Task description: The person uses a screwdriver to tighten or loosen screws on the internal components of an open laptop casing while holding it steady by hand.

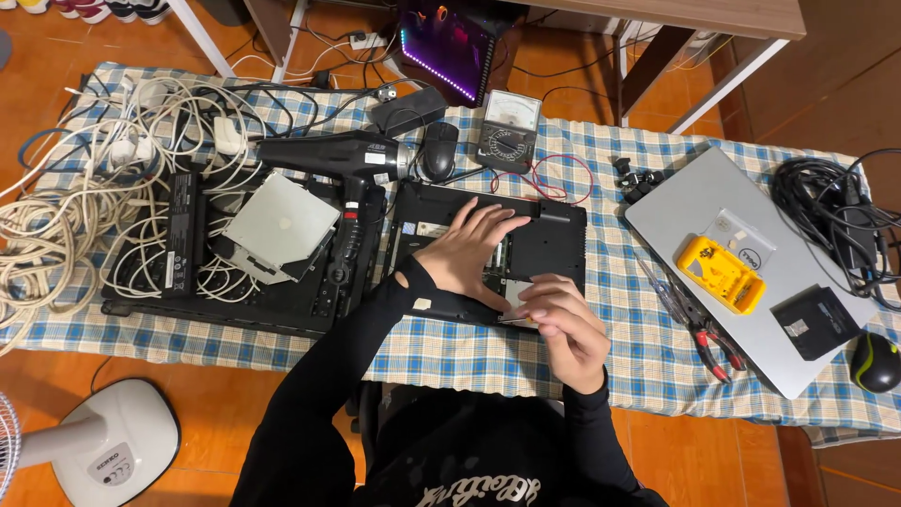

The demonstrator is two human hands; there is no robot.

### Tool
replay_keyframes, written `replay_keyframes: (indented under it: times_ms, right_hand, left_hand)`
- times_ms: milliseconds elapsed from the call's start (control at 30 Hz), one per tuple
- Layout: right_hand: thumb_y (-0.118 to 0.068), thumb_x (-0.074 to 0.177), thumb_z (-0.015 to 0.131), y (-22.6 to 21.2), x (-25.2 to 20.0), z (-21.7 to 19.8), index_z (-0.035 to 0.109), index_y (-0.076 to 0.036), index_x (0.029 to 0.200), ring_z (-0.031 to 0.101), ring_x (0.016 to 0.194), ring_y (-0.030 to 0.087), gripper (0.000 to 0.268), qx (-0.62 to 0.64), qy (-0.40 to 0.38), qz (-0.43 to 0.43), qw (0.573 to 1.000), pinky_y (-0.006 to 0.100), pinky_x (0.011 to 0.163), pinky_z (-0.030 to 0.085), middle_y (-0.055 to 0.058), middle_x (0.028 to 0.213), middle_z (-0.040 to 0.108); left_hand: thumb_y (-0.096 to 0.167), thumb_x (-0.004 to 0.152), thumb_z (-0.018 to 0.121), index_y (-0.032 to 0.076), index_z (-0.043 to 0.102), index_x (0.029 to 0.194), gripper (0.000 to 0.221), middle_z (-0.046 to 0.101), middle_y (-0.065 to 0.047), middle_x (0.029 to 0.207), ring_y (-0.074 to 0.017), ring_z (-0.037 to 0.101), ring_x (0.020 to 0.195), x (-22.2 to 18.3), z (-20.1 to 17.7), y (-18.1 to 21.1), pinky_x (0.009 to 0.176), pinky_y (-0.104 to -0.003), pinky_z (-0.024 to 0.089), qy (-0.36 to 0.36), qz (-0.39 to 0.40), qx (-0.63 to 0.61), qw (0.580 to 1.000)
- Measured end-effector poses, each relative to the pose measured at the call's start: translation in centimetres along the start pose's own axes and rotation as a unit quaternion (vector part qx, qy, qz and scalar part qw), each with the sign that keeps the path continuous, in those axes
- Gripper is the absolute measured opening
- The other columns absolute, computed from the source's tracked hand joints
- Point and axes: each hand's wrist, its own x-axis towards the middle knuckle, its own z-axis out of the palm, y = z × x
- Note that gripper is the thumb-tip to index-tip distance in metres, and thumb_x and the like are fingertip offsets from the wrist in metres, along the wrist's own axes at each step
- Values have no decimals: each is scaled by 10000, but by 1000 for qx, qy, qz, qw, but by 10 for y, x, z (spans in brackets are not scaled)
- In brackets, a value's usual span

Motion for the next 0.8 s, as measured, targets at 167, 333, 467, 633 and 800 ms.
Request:
replay_keyframes:
  times_ms: [167,333,467,633,800]
  right_hand:
    - [-142,1036,728,2,-5,2,682,-85,1174,695,1008,284,156,25,16,3,1000,495,1001,550,103,1040,680]
    - [-143,1065,565,-4,0,2,639,-72,1220,696,1073,336,187,6,10,1,1000,536,1069,533,151,1090,712]
    - [-128,1033,647,2,-6,3,648,-83,1181,713,1026,313,155,-1,8,-6,1000,528,1048,539,117,1042,718]
    - [-108,1061,672,8,-19,6,622,-99,1187,723,1022,280,137,46,18,22,999,532,1060,560,103,1057,672]
    - [-130,1077,617,2,-15,1,591,-112,1213,697,1136,346,139,14,1,20,1000,549,1100,529,171,1155,708]
  left_hand:
    - [872,590,772,85,157,1620,1434,292,-263,1605,-460,164,1549,0,-2,1,1254,-648,2,-13,-4,-2,1000]
    - [878,593,772,86,157,1617,1433,294,-249,1610,-447,169,1549,1,-1,1,1258,-644,10,-3,3,11,1000]
    - [873,604,777,102,174,1620,1410,295,-242,1615,-444,171,1554,0,0,0,1266,-639,16,4,4,16,1000]
    - [869,592,772,102,182,1618,1411,292,-238,1619,-437,170,1556,0,-2,1,1266,-637,15,-1,-2,10,1000]
    - [887,609,752,101,194,1624,1400,301,-236,1617,-431,175,1560,-1,-1,1,1270,-631,14,1,-3,14,1000]
